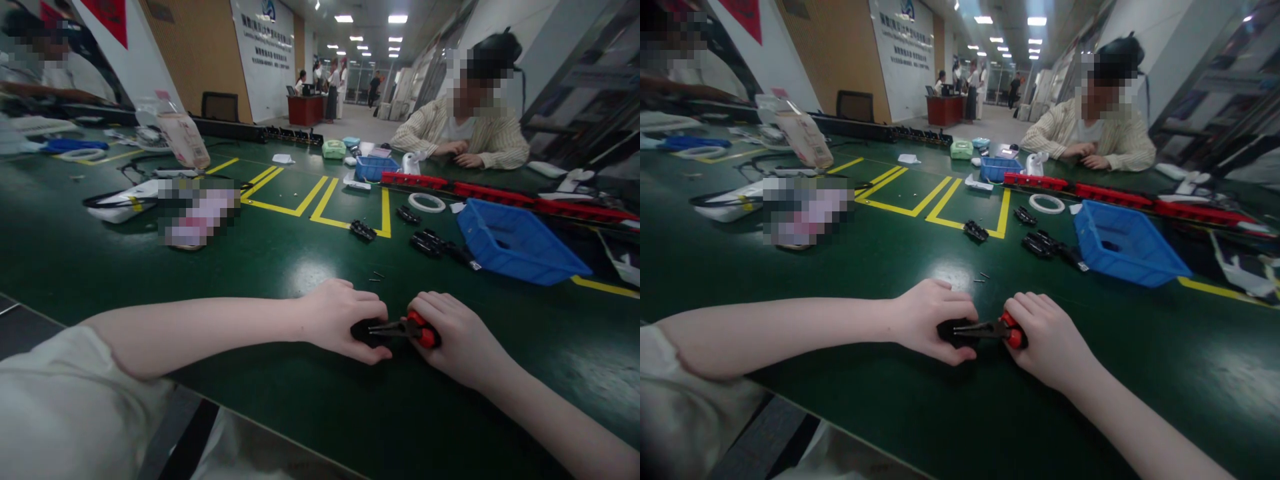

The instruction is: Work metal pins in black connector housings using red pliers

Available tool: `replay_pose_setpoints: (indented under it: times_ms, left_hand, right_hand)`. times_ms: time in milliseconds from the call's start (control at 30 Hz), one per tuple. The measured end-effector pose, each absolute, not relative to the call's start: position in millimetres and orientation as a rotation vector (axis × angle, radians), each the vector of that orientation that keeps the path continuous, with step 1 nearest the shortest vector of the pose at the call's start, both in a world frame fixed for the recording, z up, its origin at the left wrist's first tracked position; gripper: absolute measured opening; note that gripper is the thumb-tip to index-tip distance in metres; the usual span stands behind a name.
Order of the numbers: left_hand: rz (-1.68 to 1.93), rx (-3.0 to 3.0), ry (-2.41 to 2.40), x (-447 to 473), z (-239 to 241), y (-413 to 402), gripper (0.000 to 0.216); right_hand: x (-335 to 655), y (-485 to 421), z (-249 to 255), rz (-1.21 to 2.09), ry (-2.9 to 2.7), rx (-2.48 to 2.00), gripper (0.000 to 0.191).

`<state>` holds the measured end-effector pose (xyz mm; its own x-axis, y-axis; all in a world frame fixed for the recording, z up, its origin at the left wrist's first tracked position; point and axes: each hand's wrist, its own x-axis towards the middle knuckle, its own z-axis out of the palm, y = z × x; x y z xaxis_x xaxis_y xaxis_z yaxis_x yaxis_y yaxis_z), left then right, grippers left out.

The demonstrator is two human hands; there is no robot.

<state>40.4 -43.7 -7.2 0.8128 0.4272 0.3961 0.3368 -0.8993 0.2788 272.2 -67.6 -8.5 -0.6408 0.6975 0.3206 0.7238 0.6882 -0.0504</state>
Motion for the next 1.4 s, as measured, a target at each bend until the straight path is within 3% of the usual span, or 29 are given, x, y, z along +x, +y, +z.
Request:
replay_pose_setpoints:
  times_ms: [467,733,1033,1400]
  left_hand:
    - [0.595,2.876,0.599,43.0,-7.2,-42.1,0.036]
    - [0.552,2.760,0.601,42.3,-8.6,-40.5,0.043]
    - [0.593,2.623,0.619,39.5,-9.9,-36.6,0.038]
    - [0.853,2.249,0.992,27.8,-0.8,-21.9,0.021]
  right_hand:
    - [284.4,-57.2,-21.0,-0.316,-2.533,-0.923,0.017]
    - [282.7,-58.7,-19.0,-0.240,-2.527,-0.976,0.009]
    - [276.7,-61.7,-12.1,-0.399,-2.524,-1.009,0.008]
    - [231.5,-43.1,7.3,-0.307,-2.444,-1.576,0.005]
